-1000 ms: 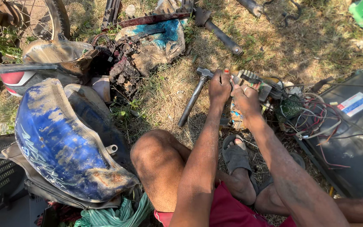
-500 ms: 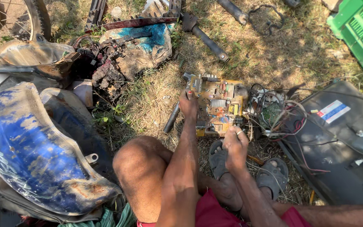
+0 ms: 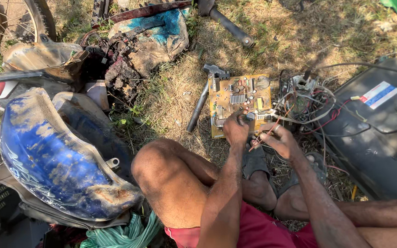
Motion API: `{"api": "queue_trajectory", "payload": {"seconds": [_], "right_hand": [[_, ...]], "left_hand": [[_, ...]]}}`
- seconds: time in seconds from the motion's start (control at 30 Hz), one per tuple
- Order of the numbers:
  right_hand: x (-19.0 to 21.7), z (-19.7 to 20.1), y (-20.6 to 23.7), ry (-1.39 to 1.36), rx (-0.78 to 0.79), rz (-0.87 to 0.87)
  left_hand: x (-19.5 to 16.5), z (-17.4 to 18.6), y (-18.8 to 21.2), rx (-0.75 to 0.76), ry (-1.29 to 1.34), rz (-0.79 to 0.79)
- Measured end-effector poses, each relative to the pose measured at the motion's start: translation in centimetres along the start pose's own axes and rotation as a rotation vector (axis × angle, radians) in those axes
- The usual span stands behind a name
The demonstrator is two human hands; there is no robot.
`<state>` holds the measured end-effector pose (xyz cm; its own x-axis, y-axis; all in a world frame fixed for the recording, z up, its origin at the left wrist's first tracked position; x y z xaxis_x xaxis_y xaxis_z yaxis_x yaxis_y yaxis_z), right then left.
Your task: The person sits on the ground and uses a screwdriver to manipulate components on a yellow circuit board and a transformer. They adjust wires and inspect the parts while another person sits nearby.
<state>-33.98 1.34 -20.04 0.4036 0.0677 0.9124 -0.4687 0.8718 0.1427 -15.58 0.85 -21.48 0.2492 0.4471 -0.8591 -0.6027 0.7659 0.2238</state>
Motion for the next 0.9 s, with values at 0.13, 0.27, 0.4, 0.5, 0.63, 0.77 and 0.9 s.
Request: {"api": "queue_trajectory", "payload": {"seconds": [0.13, 0.27, 0.4, 0.5, 0.63, 0.77, 0.9], "right_hand": [[-0.1, -3.6, -0.4, 0.018, 0.165, 0.058], [-0.3, -5.6, -0.5, 0.424, 0.239, 0.173], [0.0, -5.4, 0.2, 0.622, 0.131, 0.357], [-0.8, -3.9, -1.1, 0.351, 0.013, 0.121], [-0.6, -1.6, -4.0, -0.007, -0.127, -0.041], [0.9, -1.3, -6.0, -0.310, -0.132, 0.009], [1.0, -0.8, -7.6, -0.498, -0.229, -0.100]], "left_hand": [[2.2, -0.1, 1.4, -0.017, 0.099, 0.105], [5.2, -0.3, 0.5, -0.022, 0.255, 0.243], [6.4, -0.9, -0.6, -0.043, 0.493, 0.275], [7.4, -2.3, 0.5, -0.083, 0.874, 0.576], [6.5, -4.8, 5.6, -0.221, 1.311, 0.915], [4.5, -7.7, 8.9, -0.127, 1.570, 0.921], [3.7, -9.4, 8.9, -0.077, 1.723, 0.867]]}}
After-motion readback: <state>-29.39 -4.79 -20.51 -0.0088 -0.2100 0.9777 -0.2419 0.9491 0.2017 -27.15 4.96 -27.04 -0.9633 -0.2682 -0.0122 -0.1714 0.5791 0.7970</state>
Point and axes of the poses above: each hand's wrist, its own y-axis away from the middle knuckle, its own z-axis out of the back of the hand, x = y × z, the point moved 6 cm from there along -y, towards the middle knuckle, and after that the axes turned 10 degrees about y, right-handed, at the moved point
